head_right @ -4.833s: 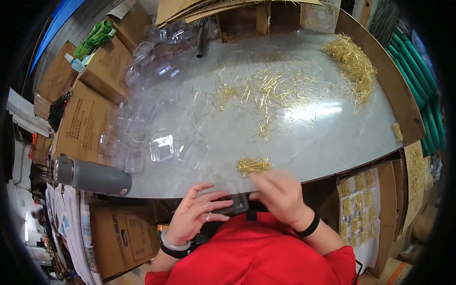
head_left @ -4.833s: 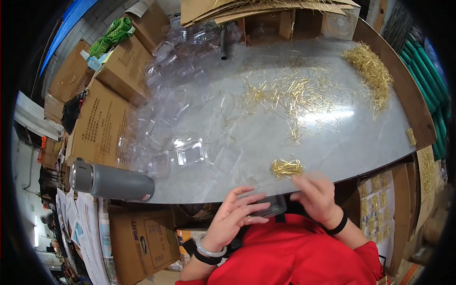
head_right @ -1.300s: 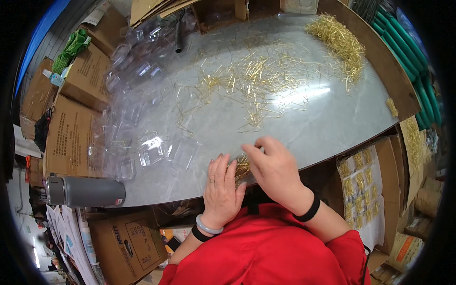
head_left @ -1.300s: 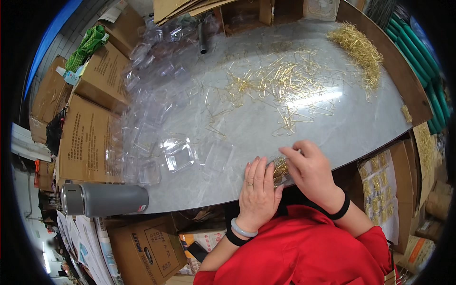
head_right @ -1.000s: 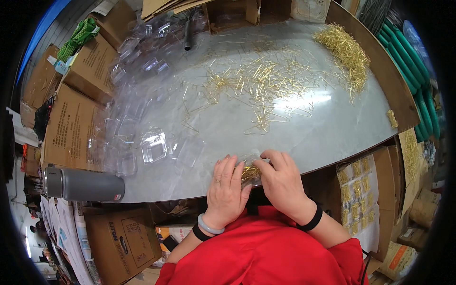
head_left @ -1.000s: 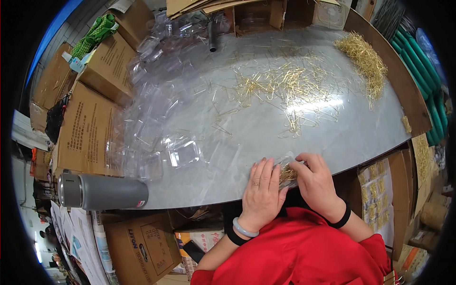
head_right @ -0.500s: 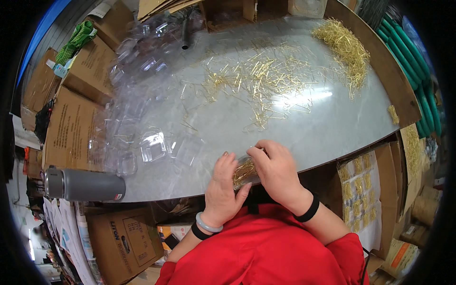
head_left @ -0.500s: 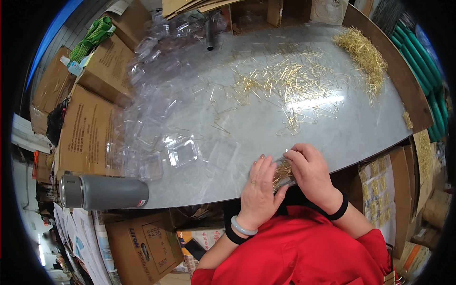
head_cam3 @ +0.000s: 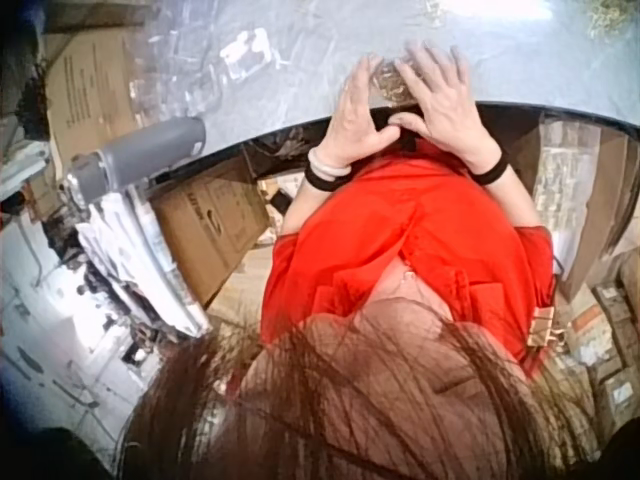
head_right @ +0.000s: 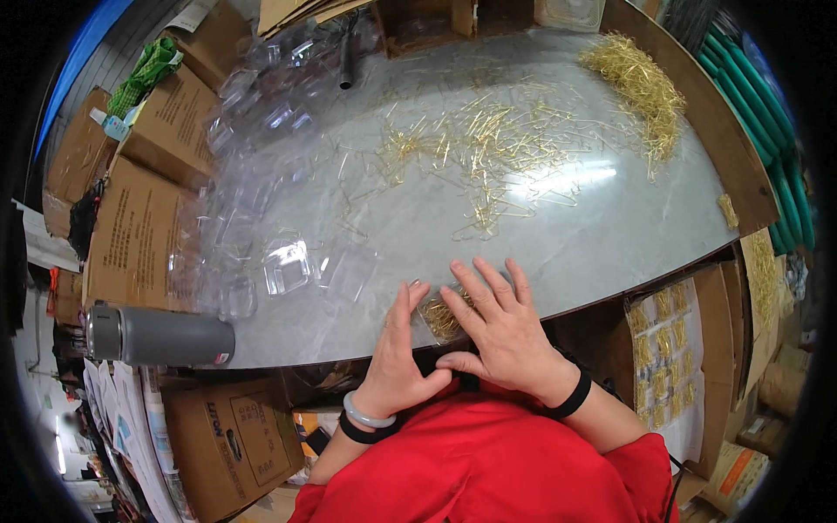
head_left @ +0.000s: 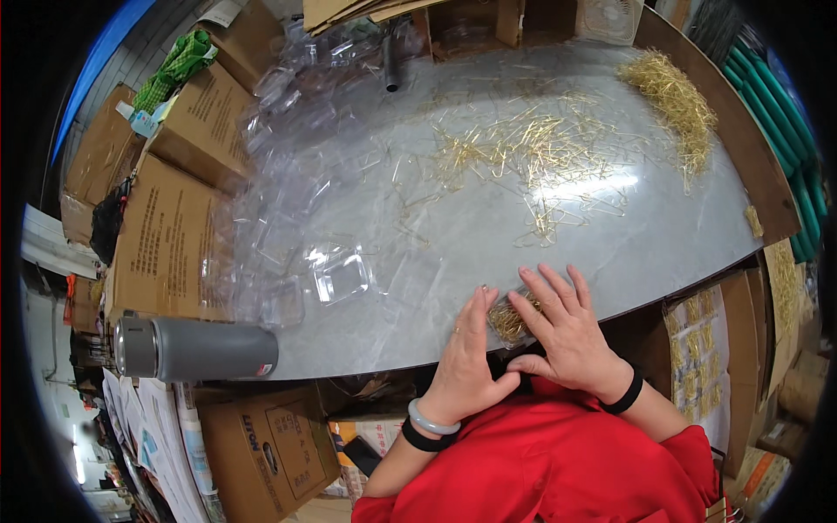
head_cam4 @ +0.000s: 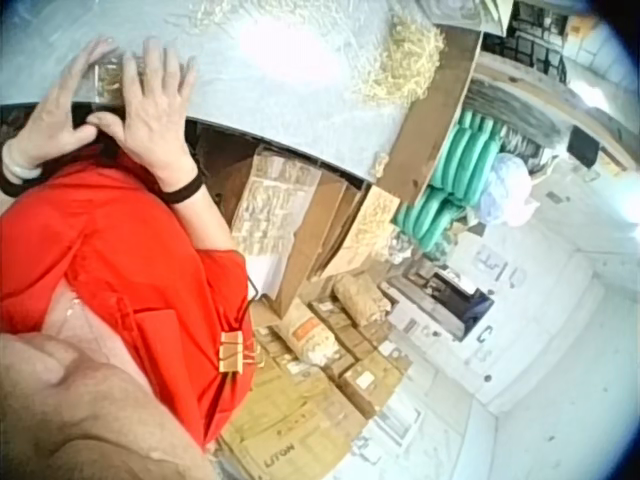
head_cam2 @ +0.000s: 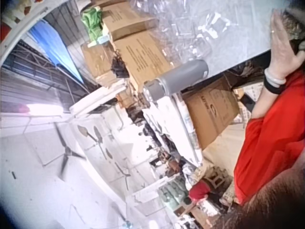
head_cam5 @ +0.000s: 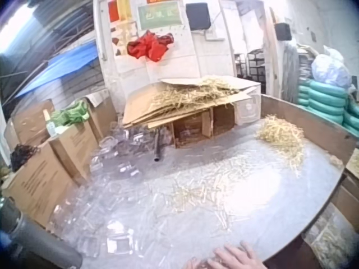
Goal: The person is sorting small gold-colored metal pins and putting them into small plastic bags on a table.
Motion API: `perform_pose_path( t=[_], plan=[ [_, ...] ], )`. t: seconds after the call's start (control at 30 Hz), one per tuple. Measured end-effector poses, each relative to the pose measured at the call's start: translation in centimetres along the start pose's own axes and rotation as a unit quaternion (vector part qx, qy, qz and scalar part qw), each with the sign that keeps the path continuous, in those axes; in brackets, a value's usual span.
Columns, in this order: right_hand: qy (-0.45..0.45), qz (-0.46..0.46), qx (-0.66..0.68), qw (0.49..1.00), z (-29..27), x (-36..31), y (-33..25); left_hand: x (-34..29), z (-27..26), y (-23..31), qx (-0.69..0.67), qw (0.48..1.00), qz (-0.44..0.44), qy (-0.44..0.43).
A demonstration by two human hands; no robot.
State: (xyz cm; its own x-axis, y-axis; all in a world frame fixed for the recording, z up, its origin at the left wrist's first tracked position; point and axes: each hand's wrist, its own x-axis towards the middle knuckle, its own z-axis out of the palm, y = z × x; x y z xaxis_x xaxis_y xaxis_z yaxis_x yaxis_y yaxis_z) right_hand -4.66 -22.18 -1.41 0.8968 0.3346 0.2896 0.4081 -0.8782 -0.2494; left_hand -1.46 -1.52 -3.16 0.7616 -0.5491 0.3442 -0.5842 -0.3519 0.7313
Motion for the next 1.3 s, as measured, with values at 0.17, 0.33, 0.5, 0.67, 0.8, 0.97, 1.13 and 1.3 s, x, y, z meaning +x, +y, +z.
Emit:
perform_pose_path(
  t=[0.17, 0.33, 0.5, 0.67, 0.8, 0.97, 1.13, 1.3],
  plan=[
    [0.020, -0.005, 0.013, 1.000, 0.2, 0.5, -0.4, 0.4, -1.4, -0.3, -0.103, 0.991, 0.006, -0.085],
    [0.033, -0.008, 0.032, 0.999, 0.7, 0.4, -0.8, 0.0, -1.7, -0.7, -0.207, 0.974, -0.009, -0.090],
    [0.134, 0.024, 0.078, 0.988, 0.3, -0.1, -1.3, -0.5, -0.7, -1.3, -0.347, 0.937, -0.048, -0.012],
    [0.104, 0.052, 0.014, 0.993, 0.1, 1.3, -1.4, -0.4, 0.0, -1.3, -0.370, 0.924, -0.064, 0.071],
    [0.092, 0.049, 0.025, 0.994, 0.3, 1.0, -1.7, -0.2, -0.1, -0.3, -0.162, 0.984, -0.064, 0.040],
    [0.004, 0.059, 0.144, 0.988, -0.1, 0.5, 0.0, 0.5, 0.5, -0.1, 0.028, 0.999, -0.014, 0.006],
    [-0.034, 0.015, 0.025, 0.999, 0.0, -0.3, 0.8, 0.7, 0.9, 0.4, 0.097, 0.995, -0.013, -0.011],
    [-0.028, 0.004, -0.033, 0.999, 0.0, -0.3, 1.0, 1.2, 1.3, 0.6, 0.114, 0.993, -0.013, -0.006]
  ],
)
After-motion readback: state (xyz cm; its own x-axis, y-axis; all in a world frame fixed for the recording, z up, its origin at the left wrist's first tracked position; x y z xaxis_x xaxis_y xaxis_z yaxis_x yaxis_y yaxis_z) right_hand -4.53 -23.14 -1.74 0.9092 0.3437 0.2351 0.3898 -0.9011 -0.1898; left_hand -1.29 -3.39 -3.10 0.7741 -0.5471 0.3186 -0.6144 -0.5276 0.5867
